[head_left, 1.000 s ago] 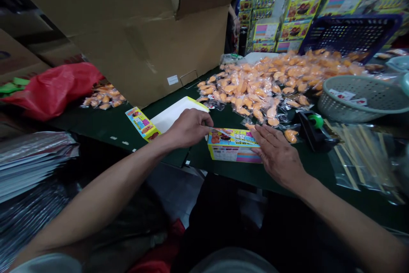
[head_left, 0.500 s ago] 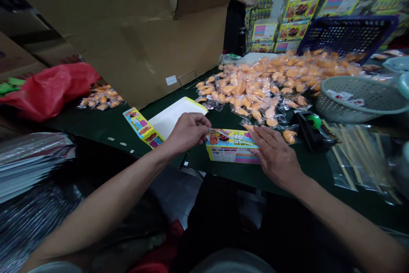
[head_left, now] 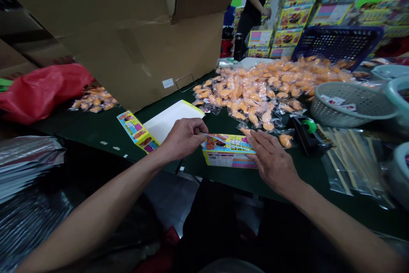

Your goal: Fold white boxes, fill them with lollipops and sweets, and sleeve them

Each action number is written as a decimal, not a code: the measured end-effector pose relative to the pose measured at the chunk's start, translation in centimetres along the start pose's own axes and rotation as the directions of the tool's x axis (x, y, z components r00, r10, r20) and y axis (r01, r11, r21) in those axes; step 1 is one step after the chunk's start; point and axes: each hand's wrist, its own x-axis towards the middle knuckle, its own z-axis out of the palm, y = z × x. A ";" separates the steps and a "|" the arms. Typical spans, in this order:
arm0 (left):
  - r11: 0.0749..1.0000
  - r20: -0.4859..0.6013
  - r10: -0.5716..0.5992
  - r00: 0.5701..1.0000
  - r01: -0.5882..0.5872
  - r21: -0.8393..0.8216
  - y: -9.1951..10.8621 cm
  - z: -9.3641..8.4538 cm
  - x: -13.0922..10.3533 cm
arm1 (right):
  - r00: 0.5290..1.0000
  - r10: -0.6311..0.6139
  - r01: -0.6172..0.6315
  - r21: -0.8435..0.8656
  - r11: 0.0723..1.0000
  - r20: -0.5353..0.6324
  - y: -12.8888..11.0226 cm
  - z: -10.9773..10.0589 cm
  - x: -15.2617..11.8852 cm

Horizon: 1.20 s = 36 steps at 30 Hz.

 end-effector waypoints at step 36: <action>0.765 -0.102 0.621 0.777 -0.573 0.295 -7.1 4.2 -4.8 | 0.990 -0.074 0.087 -0.104 0.991 0.121 -0.7 -2.0 1.1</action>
